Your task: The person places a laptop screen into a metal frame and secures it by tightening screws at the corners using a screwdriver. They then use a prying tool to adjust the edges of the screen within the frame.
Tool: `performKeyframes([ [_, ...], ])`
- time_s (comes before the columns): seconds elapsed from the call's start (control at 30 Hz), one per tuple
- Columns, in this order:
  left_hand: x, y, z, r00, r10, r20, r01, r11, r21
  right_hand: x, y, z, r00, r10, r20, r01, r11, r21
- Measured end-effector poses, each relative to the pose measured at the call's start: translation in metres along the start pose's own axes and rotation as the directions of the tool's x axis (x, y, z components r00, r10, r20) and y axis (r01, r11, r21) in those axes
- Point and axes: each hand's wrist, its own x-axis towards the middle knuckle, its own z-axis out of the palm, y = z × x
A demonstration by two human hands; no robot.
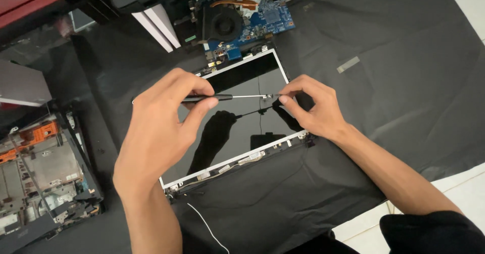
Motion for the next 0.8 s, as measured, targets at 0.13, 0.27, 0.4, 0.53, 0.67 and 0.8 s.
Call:
performKeyframes([
  [0.13, 0.002, 0.007, 0.007, 0.998, -0.049, -0.032, 0.049, 0.998, -0.026, 0.003, 0.001, -0.003, 1.0, -0.019, -0.004, 0.019, 1.0, 0.003],
  [0.27, 0.002, 0.013, 0.012, 0.999, 0.0, -0.032, -0.003, 0.996, -0.088, 0.004, 0.005, -0.009, 0.997, -0.08, 0.01, 0.081, 0.996, -0.046],
  [0.4, 0.001, 0.015, 0.018, 0.996, 0.051, -0.068, -0.063, 0.98, -0.191, 0.005, 0.003, -0.011, 0.995, -0.102, 0.022, 0.103, 0.993, -0.057],
  [0.53, 0.0, 0.014, 0.031, 0.997, -0.045, -0.062, 0.015, 0.904, -0.427, 0.006, 0.0, -0.012, 0.992, -0.119, 0.051, 0.122, 0.991, -0.049],
  [0.67, 0.001, 0.017, 0.038, 0.997, -0.039, -0.068, 0.004, 0.891, -0.454, 0.008, -0.005, -0.02, 0.976, -0.165, 0.143, 0.169, 0.985, -0.014],
  [0.8, 0.002, 0.022, 0.042, 0.998, -0.057, -0.018, 0.044, 0.903, -0.428, 0.008, 0.007, -0.032, 0.983, -0.126, 0.136, 0.13, 0.991, -0.025],
])
